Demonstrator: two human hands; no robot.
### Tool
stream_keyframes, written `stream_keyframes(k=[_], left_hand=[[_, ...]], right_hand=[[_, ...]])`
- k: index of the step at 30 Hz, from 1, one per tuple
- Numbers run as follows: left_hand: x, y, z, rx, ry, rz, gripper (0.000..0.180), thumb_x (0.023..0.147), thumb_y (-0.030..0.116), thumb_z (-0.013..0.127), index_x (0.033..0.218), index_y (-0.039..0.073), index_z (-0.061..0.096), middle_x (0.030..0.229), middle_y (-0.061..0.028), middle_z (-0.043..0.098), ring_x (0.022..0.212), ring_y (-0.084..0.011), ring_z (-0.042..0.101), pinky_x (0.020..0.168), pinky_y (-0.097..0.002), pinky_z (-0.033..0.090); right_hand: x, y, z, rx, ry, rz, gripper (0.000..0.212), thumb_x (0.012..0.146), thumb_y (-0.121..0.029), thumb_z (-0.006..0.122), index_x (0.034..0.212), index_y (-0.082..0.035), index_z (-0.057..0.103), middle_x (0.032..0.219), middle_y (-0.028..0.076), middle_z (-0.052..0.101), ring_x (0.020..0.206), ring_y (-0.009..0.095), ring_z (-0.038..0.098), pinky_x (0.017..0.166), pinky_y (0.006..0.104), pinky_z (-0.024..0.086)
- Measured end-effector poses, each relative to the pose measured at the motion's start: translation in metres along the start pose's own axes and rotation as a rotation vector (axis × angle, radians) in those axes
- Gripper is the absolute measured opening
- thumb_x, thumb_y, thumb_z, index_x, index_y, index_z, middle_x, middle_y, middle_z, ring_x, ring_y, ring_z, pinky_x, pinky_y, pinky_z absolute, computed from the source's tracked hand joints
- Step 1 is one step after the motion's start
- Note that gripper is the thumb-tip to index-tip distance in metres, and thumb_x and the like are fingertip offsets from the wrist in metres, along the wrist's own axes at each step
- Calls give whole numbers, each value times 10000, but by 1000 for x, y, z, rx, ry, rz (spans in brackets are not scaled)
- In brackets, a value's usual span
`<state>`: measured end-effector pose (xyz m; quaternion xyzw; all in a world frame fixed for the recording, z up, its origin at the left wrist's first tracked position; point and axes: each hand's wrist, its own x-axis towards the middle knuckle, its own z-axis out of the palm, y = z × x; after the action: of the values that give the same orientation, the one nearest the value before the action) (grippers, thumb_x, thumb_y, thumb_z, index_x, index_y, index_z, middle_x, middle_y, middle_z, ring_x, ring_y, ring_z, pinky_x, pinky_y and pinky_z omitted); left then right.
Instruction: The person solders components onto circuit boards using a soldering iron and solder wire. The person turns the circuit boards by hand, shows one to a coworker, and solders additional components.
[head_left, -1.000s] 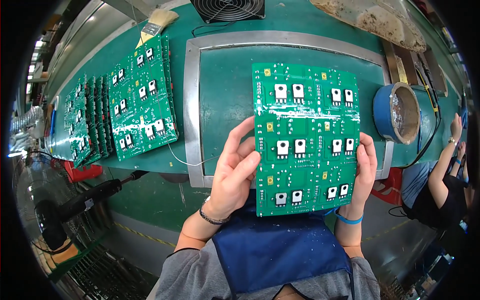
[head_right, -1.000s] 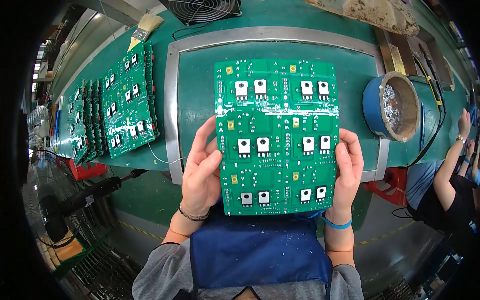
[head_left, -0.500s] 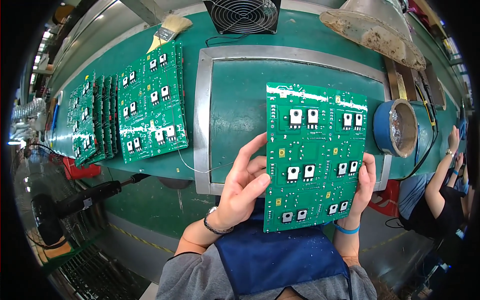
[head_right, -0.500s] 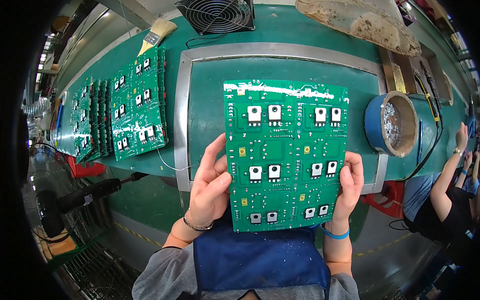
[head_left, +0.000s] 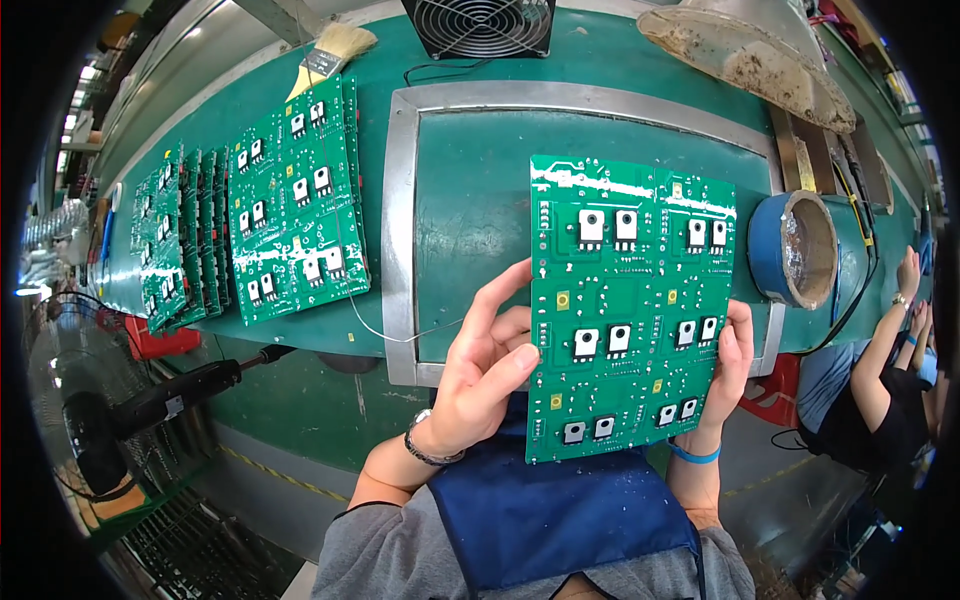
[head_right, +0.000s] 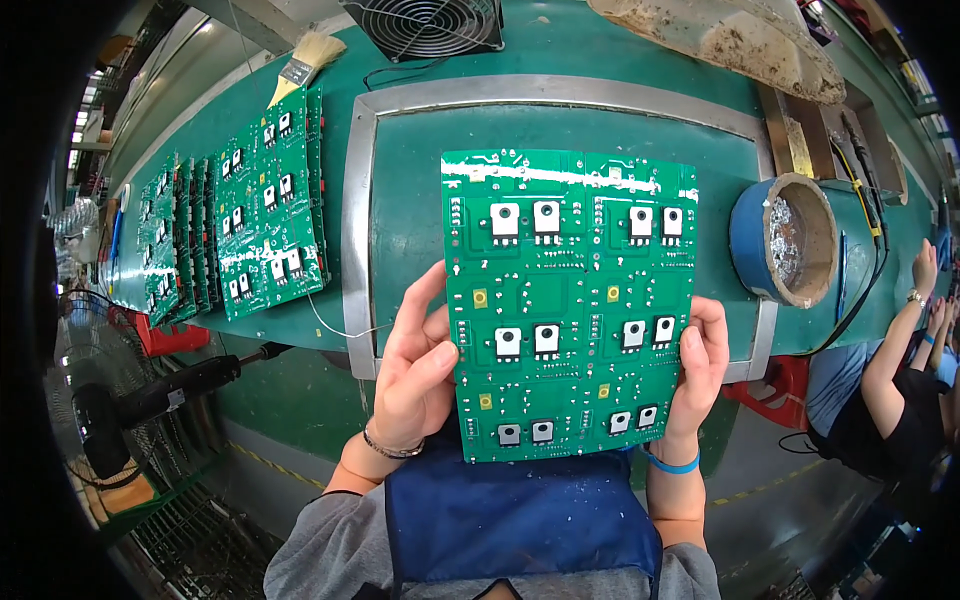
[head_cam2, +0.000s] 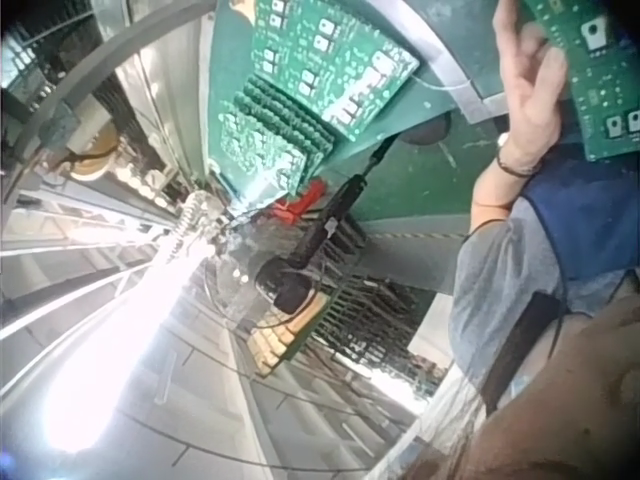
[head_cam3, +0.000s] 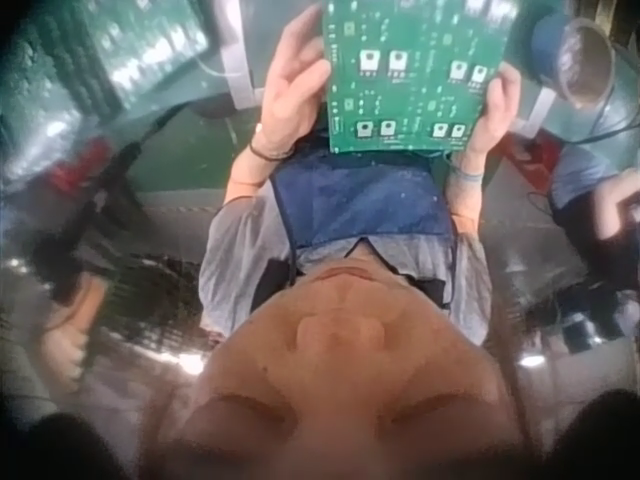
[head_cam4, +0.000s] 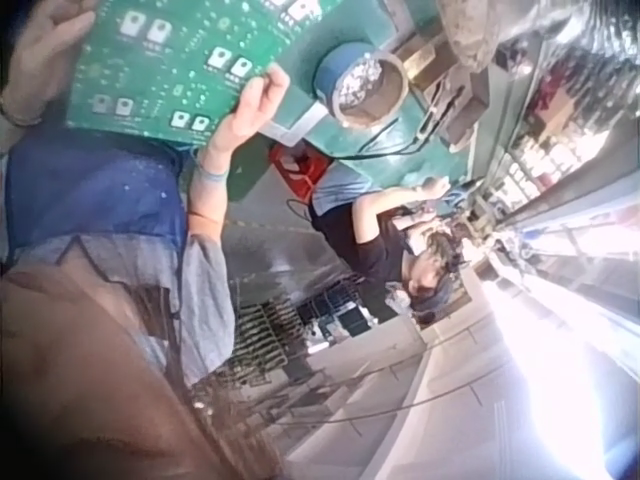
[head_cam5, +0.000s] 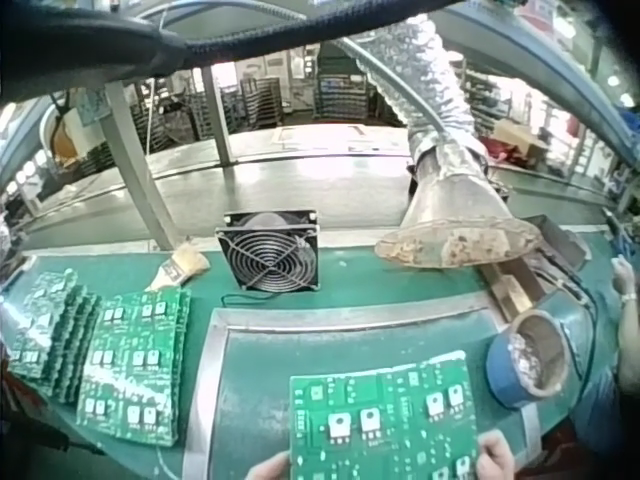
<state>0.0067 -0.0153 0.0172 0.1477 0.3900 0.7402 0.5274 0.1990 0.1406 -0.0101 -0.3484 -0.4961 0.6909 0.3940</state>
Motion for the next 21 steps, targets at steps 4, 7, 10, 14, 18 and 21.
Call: stream_keyframes(k=[4, 7, 10, 14, 18, 21], left_hand=[[2, 1, 1, -18, 18, -10, 669, 932, 76, 506, 1490, 28, 139, 1232, -132, 549, 1084, -159, 561, 930, -314, 423], [3, 1, 2, -26, 23, -9, 673, 932, 76, 506, 1491, 29, 134, 1245, -138, 542, 1081, -165, 566, 918, -314, 435], [2, 0, 2, -18, 18, 1, 677, 934, 78, 508, 1493, 33, 129, 1251, -138, 536, 1082, -168, 567, 912, -307, 442], [1, 1, 1, -25, 22, -27, 687, 932, 87, 513, 1495, 42, 122, 1254, -135, 532, 1072, -165, 573, 876, -294, 465], [1, 1, 4, -47, 47, -62, 695, 930, 106, 515, 1497, 56, 117, 1270, -131, 518, 1063, -162, 580, 838, -292, 498], [3, 0, 2, -79, 56, -92, 691, 930, 112, 507, 1498, 61, 117, 1274, -130, 513, 1076, -164, 577, 840, -296, 509]], right_hand=[[3, -1, 2, -6, 12, 10, 241, 944, -176, 461, 1080, 20, 502, 925, 52, 585, 824, 67, 542, 743, 205, 437], [5, -1, 2, -9, 13, 17, 244, 947, -179, 455, 1080, 20, 503, 922, 53, 584, 818, 64, 538, 739, 198, 434], [4, 1, 0, -6, 5, 17, 243, 946, -179, 457, 1078, 20, 503, 927, 54, 584, 823, 68, 546, 732, 205, 444], [4, -3, 4, 5, 16, 54, 242, 957, -182, 428, 1076, 17, 498, 944, 68, 604, 829, 92, 600, 714, 219, 493], [4, -9, 9, 61, 28, 131, 228, 963, -165, 431, 1085, 13, 505, 910, 49, 618, 798, 66, 594, 686, 194, 475], [5, -11, 12, 85, 24, 169, 233, 969, -173, 431, 1089, 13, 505, 900, 50, 635, 781, 63, 609, 668, 190, 484]])
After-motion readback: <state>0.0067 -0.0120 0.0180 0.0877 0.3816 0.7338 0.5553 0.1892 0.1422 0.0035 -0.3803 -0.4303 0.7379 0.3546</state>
